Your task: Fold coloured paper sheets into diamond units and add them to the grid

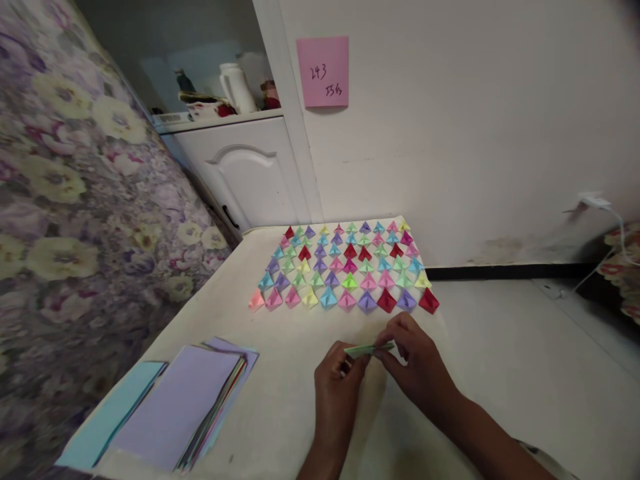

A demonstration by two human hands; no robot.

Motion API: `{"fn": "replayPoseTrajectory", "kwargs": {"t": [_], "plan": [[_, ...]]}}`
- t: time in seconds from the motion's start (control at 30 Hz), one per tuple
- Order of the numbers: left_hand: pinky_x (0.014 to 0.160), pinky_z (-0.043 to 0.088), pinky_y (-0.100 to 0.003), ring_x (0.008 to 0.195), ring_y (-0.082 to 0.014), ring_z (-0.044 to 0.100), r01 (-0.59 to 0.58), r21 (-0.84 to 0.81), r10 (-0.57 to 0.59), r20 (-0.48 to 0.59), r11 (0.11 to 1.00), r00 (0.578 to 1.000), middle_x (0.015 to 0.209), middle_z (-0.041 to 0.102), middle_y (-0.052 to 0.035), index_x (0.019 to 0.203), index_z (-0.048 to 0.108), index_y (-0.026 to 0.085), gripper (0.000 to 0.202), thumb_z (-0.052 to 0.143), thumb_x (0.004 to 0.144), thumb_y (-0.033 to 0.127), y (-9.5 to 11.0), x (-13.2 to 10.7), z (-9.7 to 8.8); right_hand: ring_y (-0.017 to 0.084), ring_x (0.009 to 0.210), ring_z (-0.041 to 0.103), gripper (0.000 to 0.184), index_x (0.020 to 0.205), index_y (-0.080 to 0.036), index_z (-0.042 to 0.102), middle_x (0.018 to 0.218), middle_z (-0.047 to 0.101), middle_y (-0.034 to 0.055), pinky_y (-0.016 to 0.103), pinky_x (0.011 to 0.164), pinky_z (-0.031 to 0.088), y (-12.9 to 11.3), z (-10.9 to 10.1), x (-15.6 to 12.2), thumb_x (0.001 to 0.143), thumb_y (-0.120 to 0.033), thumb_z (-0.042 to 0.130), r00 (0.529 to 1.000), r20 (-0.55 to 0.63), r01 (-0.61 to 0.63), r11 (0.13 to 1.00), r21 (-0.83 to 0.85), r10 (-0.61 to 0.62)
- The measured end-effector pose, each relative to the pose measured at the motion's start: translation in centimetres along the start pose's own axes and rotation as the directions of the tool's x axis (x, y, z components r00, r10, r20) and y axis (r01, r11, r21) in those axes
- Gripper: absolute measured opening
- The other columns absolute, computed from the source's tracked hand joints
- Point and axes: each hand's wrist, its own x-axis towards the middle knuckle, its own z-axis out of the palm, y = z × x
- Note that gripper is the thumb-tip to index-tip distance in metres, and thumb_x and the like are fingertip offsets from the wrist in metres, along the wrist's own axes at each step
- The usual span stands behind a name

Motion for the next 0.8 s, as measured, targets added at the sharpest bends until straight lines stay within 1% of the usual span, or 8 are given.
{"fn": "replayPoseTrajectory", "kwargs": {"t": [0.17, 0.33, 0.43, 0.5, 0.57, 0.67, 0.73, 0.8], "plan": [[0.055, 0.033, -0.021, 0.059, -0.0120, 0.042, -0.031, 0.051, 0.030, 0.009, 0.998, 0.999, 0.063, 0.046, 0.0022, 0.062, 0.058, 0.018, 0.019, 0.059, 0.075, 0.031, 0.0, -0.1, 0.1, 0.014, 0.065, 0.053, 0.010, 0.081, -0.022, 0.063, 0.078, 0.050, 0.0012, 0.025, 0.058, 0.044, 0.5, 0.1, -0.2, 0.075, -0.016, 0.057, 0.999, 0.018, 0.031, 0.998, -0.055, -0.030], [0.057, 0.036, -0.022, 0.064, -0.0143, 0.049, -0.061, 0.075, 0.060, 0.014, 0.995, 0.998, 0.072, 0.054, -0.0005, 0.066, 0.062, 0.020, 0.014, 0.058, 0.075, 0.030, -0.1, 0.0, 0.0, 0.012, 0.060, 0.053, 0.012, 0.081, -0.023, 0.064, 0.077, 0.050, 0.0009, 0.024, 0.055, 0.043, 0.4, 0.4, -0.5, 0.079, -0.017, 0.054, 0.998, 0.044, 0.047, 0.993, -0.109, -0.042], [0.059, 0.037, -0.023, 0.070, -0.0161, 0.052, -0.080, 0.134, 0.081, -0.003, 0.988, 0.997, 0.079, 0.057, -0.0023, 0.068, 0.064, 0.021, 0.013, 0.057, 0.076, 0.028, -0.2, 0.0, -0.1, 0.011, 0.060, 0.052, 0.015, 0.082, -0.022, 0.062, 0.083, 0.051, 0.0024, 0.023, 0.055, 0.043, 0.2, 0.7, -0.7, 0.082, -0.015, 0.049, 0.996, 0.056, 0.075, 0.991, -0.107, -0.069], [0.061, 0.038, -0.023, 0.071, -0.0162, 0.053, -0.097, 0.137, 0.098, -0.002, 0.986, 0.995, 0.080, 0.058, -0.0025, 0.070, 0.064, 0.021, 0.013, 0.055, 0.077, 0.026, -0.3, 0.0, -0.1, 0.011, 0.063, 0.053, 0.016, 0.082, -0.021, 0.060, 0.087, 0.052, 0.0034, 0.023, 0.057, 0.043, 0.1, 1.0, -0.8, 0.083, -0.014, 0.046, 0.992, 0.071, 0.105, 0.992, -0.073, -0.100], [0.059, 0.039, -0.023, 0.066, -0.0149, 0.053, -0.080, 0.098, 0.079, 0.014, 0.992, 0.997, 0.080, 0.060, -0.0021, 0.074, 0.064, 0.021, 0.012, 0.054, 0.078, 0.026, -0.3, -0.1, -0.1, 0.012, 0.068, 0.055, 0.017, 0.084, -0.021, 0.059, 0.087, 0.054, 0.0036, 0.023, 0.060, 0.044, 0.0, 1.2, -0.8, 0.085, -0.013, 0.044, 0.989, 0.083, 0.128, 0.991, -0.028, -0.126], [0.055, 0.041, -0.023, 0.061, -0.0146, 0.055, 0.016, 0.035, -0.017, 0.042, 0.999, 0.999, 0.075, 0.062, -0.0010, 0.081, 0.064, 0.020, 0.013, 0.052, 0.079, 0.026, -0.3, -0.2, 0.0, 0.013, 0.073, 0.056, 0.018, 0.084, -0.021, 0.057, 0.091, 0.054, 0.0043, 0.023, 0.063, 0.045, 0.1, 1.3, -0.9, 0.085, -0.013, 0.042, 0.990, 0.064, 0.128, 0.992, -0.003, -0.128], [0.053, 0.042, -0.022, 0.063, -0.0162, 0.058, 0.057, 0.021, -0.059, 0.057, 0.998, 0.997, 0.070, 0.063, -0.0005, 0.083, 0.064, 0.020, 0.014, 0.051, 0.080, 0.026, -0.4, -0.3, 0.0, 0.012, 0.071, 0.056, 0.017, 0.082, -0.021, 0.058, 0.095, 0.052, 0.0048, 0.023, 0.061, 0.044, 0.1, 1.4, -0.9, 0.084, -0.012, 0.043, 0.993, 0.042, 0.112, 0.993, -0.032, -0.110], [0.055, 0.043, -0.023, 0.067, -0.0172, 0.059, 0.052, 0.024, -0.054, 0.064, 0.998, 0.997, 0.068, 0.063, 0.0000, 0.082, 0.064, 0.020, 0.015, 0.050, 0.080, 0.024, -0.6, -0.3, 0.1, 0.011, 0.066, 0.054, 0.016, 0.081, -0.021, 0.058, 0.092, 0.050, 0.0042, 0.023, 0.058, 0.043, 0.1, 1.4, -0.9, 0.083, -0.013, 0.044, 0.996, 0.028, 0.091, 0.993, -0.078, -0.089]]}}
